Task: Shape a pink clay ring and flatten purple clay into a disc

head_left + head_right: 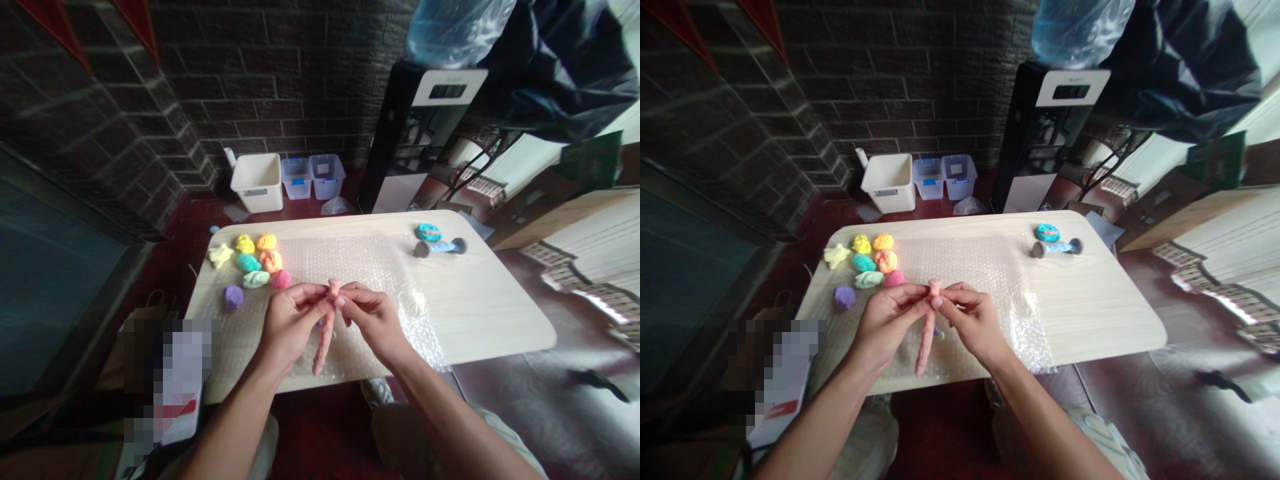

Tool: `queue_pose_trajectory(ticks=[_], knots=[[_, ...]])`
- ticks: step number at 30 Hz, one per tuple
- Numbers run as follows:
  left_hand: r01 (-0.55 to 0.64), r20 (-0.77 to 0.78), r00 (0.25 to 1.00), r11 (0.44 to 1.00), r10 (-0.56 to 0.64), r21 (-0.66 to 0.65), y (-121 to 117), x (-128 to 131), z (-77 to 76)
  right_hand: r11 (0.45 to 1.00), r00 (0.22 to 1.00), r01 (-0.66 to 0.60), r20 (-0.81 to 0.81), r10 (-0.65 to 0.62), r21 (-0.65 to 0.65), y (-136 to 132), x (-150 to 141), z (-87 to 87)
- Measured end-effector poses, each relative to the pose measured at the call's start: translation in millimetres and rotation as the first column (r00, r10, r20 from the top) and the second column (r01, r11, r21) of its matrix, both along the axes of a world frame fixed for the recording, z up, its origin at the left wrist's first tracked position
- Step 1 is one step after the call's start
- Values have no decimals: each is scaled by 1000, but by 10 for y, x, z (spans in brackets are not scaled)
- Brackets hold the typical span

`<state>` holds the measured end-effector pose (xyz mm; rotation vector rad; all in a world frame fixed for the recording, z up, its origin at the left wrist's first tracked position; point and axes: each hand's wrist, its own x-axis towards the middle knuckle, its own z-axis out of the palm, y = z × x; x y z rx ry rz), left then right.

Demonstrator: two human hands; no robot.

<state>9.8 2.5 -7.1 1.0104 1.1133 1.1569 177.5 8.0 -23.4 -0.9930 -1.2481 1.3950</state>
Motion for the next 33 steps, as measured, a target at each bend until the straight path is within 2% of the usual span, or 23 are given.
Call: queue_pose_trajectory(ticks=[2,4,7,10,14,20,25,30,33], knots=[[30,-24,999,999,-29,24,-18,8,4,999,999,0,-34,-1,-42,2,-2,-5],[113,-28,993,994,-113,9,-38,20,9,998,998,17,-62,-21,-68,11,6,-3],[182,3,983,983,-182,-24,-54,37,11,998,998,51,-36,-53,-48,26,24,4],[143,6,990,989,-143,-27,-50,41,3,998,997,69,34,-69,3,25,31,-3],[149,18,989,987,-148,-59,-46,36,-9,999,997,32,75,-35,41,8,12,-41],[18,37,999,1000,-19,3,-10,30,-31,1000,999,-13,36,13,-21,5,-23,-66],[6,170,985,997,6,-73,19,15,-58,992,996,-73,-66,67,-101,-8,-30,-37],[-24,-45,999,999,23,-25,33,-34,-51,982,981,-157,-126,145,-100,-16,-40,-10],[-8,-52,999,1000,8,-2,40,-40,-41,987,987,-135,-99,126,-90,-8,-35,6]])
